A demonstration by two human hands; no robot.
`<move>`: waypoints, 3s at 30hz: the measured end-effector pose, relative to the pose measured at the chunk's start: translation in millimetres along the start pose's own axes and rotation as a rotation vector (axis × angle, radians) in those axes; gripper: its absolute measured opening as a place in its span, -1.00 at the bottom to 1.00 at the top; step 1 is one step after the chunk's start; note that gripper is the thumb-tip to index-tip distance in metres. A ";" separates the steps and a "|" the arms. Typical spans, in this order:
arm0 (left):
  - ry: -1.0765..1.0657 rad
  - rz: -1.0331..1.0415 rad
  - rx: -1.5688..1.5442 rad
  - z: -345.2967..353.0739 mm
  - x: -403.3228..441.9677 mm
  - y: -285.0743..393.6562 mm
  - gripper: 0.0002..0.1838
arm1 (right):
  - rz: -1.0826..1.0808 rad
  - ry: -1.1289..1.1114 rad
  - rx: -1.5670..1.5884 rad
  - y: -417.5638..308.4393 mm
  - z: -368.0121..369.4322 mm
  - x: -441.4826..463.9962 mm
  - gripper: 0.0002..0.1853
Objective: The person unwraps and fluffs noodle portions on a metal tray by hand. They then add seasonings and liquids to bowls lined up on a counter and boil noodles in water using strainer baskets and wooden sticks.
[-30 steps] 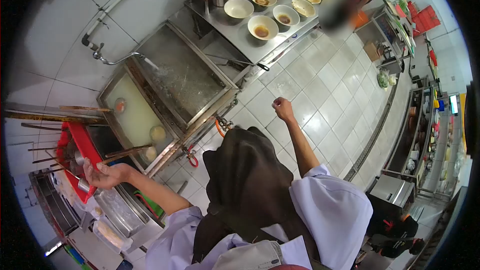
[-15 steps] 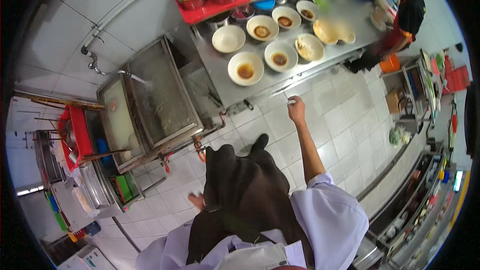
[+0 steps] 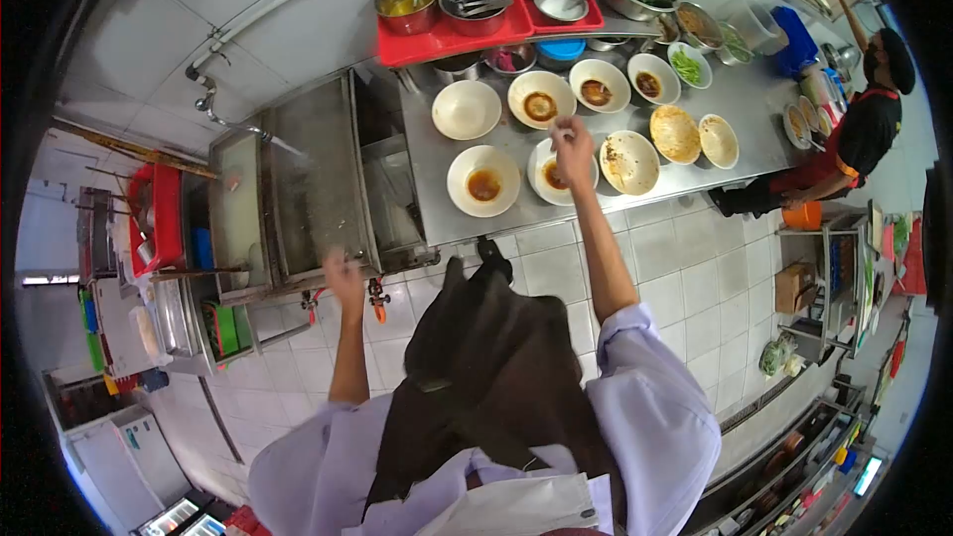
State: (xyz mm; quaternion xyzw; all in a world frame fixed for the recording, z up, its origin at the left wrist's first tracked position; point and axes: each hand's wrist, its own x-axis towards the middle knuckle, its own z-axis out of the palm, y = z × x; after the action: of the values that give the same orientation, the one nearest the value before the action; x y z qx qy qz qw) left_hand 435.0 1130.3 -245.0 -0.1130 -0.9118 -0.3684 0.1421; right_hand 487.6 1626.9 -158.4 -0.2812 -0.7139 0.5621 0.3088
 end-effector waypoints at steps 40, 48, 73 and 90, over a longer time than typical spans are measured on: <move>-0.536 -0.556 -0.575 46.5 314.5 239.9 -0.65 | -0.098 -0.641 0.345 -98.4 90.7 135.0 -0.68; -0.448 -0.717 -0.588 74.5 192.0 235.1 -0.73 | -0.397 -0.708 -0.047 -69.4 161.0 100.8 -0.72; -0.201 -0.796 -0.681 165.5 176.5 225.7 -0.73 | -0.435 -0.717 -0.262 -53.7 95.6 176.7 -0.89; -0.225 -0.764 -0.565 144.8 186.8 232.5 -0.68 | -1.096 -0.557 -0.143 -50.0 79.2 168.0 -0.80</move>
State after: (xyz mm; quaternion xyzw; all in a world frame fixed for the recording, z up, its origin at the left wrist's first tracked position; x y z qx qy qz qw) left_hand 307.3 1414.6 -132.0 0.1565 -0.7619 -0.6129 -0.1392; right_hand 315.5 1692.4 -102.7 0.2639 -0.8442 0.3248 0.3349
